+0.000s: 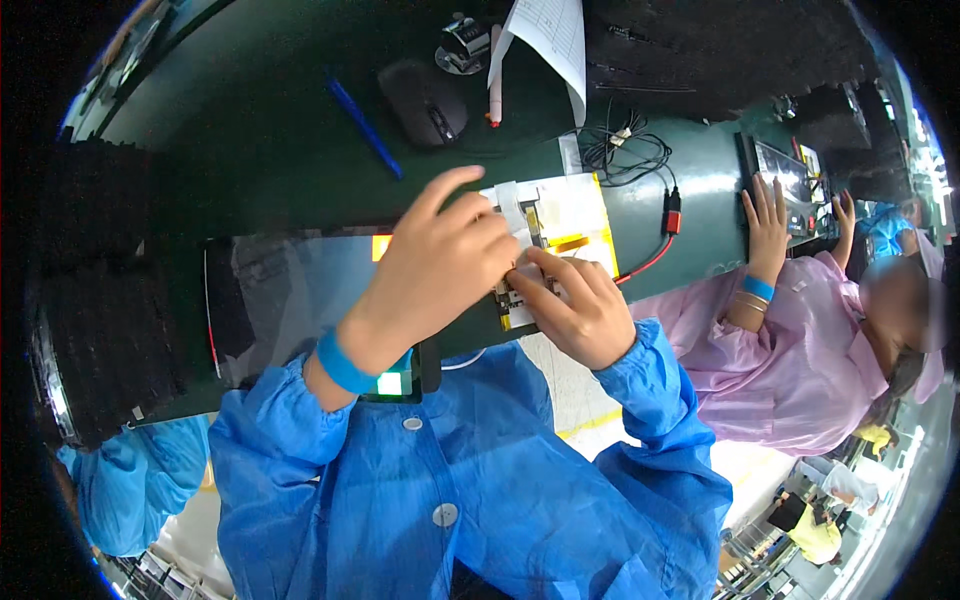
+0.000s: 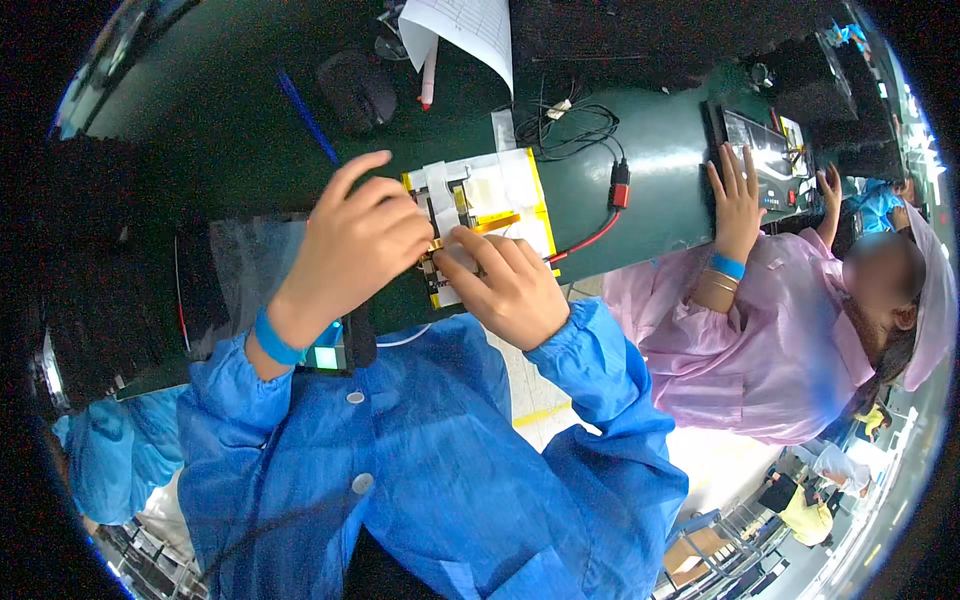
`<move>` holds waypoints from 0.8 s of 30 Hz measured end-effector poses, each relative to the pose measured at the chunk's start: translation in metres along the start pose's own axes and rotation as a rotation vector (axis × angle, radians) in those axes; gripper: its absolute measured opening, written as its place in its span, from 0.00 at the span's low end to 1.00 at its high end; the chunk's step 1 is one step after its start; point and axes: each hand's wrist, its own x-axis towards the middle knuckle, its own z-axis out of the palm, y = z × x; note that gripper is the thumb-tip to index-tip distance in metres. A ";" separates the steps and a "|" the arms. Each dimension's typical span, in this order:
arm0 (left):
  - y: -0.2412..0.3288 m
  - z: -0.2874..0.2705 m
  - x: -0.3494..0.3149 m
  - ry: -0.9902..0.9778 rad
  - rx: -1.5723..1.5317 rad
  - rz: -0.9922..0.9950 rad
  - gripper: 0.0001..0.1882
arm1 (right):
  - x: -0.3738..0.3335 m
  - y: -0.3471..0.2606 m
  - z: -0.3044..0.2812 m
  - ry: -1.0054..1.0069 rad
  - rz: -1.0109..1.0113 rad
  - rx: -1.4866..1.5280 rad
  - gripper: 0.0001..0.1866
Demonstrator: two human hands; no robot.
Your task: The person connects tablet screen cables to a testing board, tests touchscreen and display functions by tapping and swiping the screen, peels the protective film, and disconnects the components.
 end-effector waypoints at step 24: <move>-0.003 -0.009 -0.023 -0.153 -0.002 -0.426 0.07 | 0.083 0.019 0.019 -0.101 -0.088 0.396 0.11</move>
